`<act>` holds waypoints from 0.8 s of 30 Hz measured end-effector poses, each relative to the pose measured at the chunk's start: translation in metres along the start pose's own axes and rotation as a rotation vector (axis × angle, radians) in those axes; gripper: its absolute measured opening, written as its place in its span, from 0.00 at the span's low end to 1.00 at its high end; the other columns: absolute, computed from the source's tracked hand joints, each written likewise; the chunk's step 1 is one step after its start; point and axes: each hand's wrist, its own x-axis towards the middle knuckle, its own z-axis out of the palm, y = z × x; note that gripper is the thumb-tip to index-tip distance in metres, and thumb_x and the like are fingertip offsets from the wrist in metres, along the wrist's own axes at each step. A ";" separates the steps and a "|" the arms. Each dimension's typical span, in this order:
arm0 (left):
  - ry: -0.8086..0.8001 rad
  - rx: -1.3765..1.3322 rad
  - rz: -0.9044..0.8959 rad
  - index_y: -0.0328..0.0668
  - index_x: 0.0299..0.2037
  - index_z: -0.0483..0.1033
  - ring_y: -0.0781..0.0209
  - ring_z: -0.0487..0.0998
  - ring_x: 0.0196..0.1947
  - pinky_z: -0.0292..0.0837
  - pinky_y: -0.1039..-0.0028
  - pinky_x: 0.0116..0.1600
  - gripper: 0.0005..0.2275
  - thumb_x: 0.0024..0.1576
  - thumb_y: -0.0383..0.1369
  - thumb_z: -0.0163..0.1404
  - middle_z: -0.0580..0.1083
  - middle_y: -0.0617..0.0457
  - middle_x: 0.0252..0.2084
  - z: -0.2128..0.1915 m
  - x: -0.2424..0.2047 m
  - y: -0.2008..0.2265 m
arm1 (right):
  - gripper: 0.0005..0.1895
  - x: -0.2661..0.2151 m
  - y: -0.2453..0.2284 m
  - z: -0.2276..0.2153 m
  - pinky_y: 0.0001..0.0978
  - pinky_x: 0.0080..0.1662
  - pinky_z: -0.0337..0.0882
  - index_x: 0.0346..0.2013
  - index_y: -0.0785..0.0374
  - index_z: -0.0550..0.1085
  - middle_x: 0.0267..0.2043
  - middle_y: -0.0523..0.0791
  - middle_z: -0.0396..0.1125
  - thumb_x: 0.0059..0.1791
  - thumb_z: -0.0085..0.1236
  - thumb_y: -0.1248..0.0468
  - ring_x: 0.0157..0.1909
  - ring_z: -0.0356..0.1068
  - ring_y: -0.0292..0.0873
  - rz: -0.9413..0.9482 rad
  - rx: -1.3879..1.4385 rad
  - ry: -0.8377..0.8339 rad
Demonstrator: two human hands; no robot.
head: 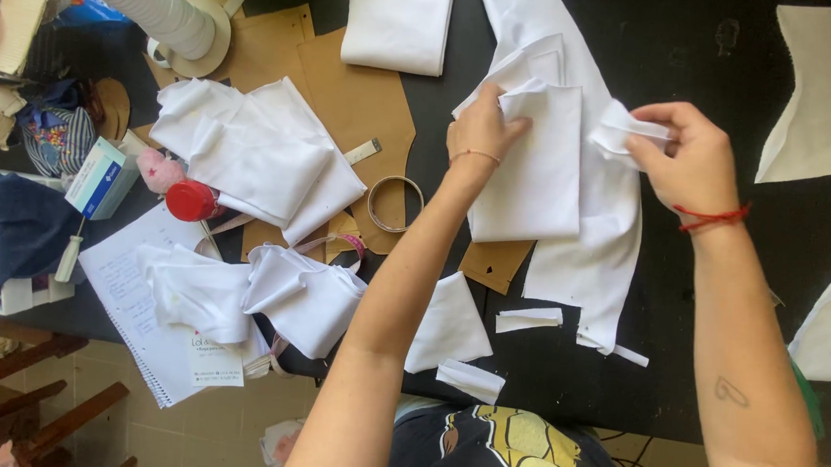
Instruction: The person marks a cardboard pattern with a pen, then uses a green electric rotary cutter to cut white fabric pieces on a black table. They repeatedly cut strips and shapes from the fabric, stacking the finished pieces and moving scraps aside.
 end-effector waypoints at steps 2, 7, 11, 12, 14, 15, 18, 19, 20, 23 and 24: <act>0.088 0.010 0.128 0.46 0.34 0.62 0.56 0.67 0.26 0.57 0.69 0.33 0.12 0.43 0.39 0.45 0.67 0.58 0.22 0.011 -0.017 0.003 | 0.13 -0.005 0.003 -0.017 0.23 0.38 0.66 0.41 0.64 0.68 0.40 0.46 0.64 0.42 0.52 0.71 0.36 0.64 0.37 0.046 0.081 0.039; -0.212 -0.354 0.725 0.54 0.45 0.64 0.56 0.71 0.46 0.65 0.74 0.46 0.20 0.40 0.29 0.48 0.67 0.54 0.46 0.033 -0.141 -0.015 | 0.14 -0.006 -0.017 -0.035 0.22 0.44 0.66 0.44 0.64 0.64 0.41 0.47 0.62 0.45 0.52 0.73 0.41 0.64 0.37 -0.001 0.201 0.015; -0.246 -0.567 0.549 0.46 0.29 0.62 0.71 0.56 0.18 0.52 0.81 0.26 0.10 0.43 0.34 0.51 0.61 0.60 0.20 0.046 -0.203 -0.023 | 0.16 0.008 -0.017 0.000 0.19 0.43 0.64 0.41 0.63 0.66 0.41 0.43 0.62 0.39 0.54 0.71 0.41 0.62 0.34 0.007 0.307 -0.204; -0.285 -0.676 0.446 0.48 0.29 0.67 0.69 0.65 0.21 0.60 0.81 0.30 0.10 0.40 0.33 0.54 0.67 0.59 0.21 0.053 -0.204 -0.030 | 0.19 0.012 -0.008 0.013 0.21 0.38 0.67 0.44 0.65 0.64 0.37 0.45 0.64 0.39 0.54 0.72 0.36 0.64 0.33 0.052 0.440 -0.308; -0.329 -0.774 0.318 0.51 0.29 0.71 0.68 0.74 0.25 0.68 0.81 0.34 0.11 0.38 0.33 0.58 0.72 0.57 0.21 0.052 -0.201 -0.032 | 0.21 0.008 0.011 0.033 0.23 0.33 0.70 0.46 0.66 0.62 0.33 0.47 0.65 0.39 0.53 0.72 0.30 0.65 0.33 0.112 0.587 -0.417; -0.230 -0.739 0.327 0.51 0.29 0.72 0.70 0.73 0.23 0.68 0.82 0.32 0.11 0.37 0.33 0.58 0.72 0.56 0.19 0.040 -0.187 -0.029 | 0.25 0.007 0.018 0.041 0.31 0.39 0.67 0.49 0.64 0.62 0.37 0.53 0.64 0.38 0.54 0.70 0.36 0.65 0.41 0.135 0.399 -0.409; 0.102 -0.625 0.366 0.48 0.34 0.69 0.58 0.73 0.29 0.67 0.71 0.33 0.12 0.42 0.36 0.54 0.72 0.49 0.24 -0.005 -0.133 -0.003 | 0.27 0.004 0.057 0.049 0.39 0.45 0.65 0.51 0.57 0.63 0.42 0.54 0.63 0.38 0.56 0.66 0.42 0.65 0.48 0.217 0.210 -0.293; 0.327 -0.555 0.351 0.44 0.40 0.67 0.46 0.74 0.36 0.68 0.59 0.37 0.13 0.48 0.39 0.50 0.72 0.41 0.31 -0.018 -0.125 0.004 | 0.26 -0.009 0.075 0.049 0.38 0.44 0.65 0.51 0.51 0.64 0.43 0.49 0.63 0.39 0.56 0.64 0.43 0.65 0.47 0.301 0.201 -0.219; 0.326 -0.557 0.338 0.44 0.40 0.67 0.46 0.74 0.36 0.68 0.59 0.37 0.13 0.48 0.39 0.50 0.72 0.41 0.31 -0.022 -0.127 0.015 | 0.26 -0.017 0.063 0.049 0.38 0.44 0.65 0.51 0.51 0.64 0.43 0.49 0.63 0.39 0.56 0.64 0.43 0.65 0.47 0.308 0.197 -0.229; 0.558 0.199 0.377 0.29 0.61 0.33 0.30 0.35 0.62 0.42 0.43 0.59 0.54 0.31 0.40 0.64 0.35 0.27 0.62 -0.030 -0.127 0.031 | 0.24 -0.021 0.031 0.056 0.44 0.36 0.69 0.50 0.66 0.60 0.39 0.59 0.62 0.48 0.41 0.50 0.35 0.67 0.54 0.558 0.498 -0.190; 0.384 0.270 0.486 0.29 0.60 0.40 0.35 0.42 0.62 0.42 0.43 0.59 0.47 0.35 0.40 0.60 0.44 0.31 0.61 -0.020 -0.130 0.026 | 0.25 -0.018 0.028 0.058 0.40 0.33 0.70 0.49 0.67 0.62 0.35 0.59 0.64 0.45 0.48 0.52 0.32 0.67 0.51 0.584 0.413 -0.219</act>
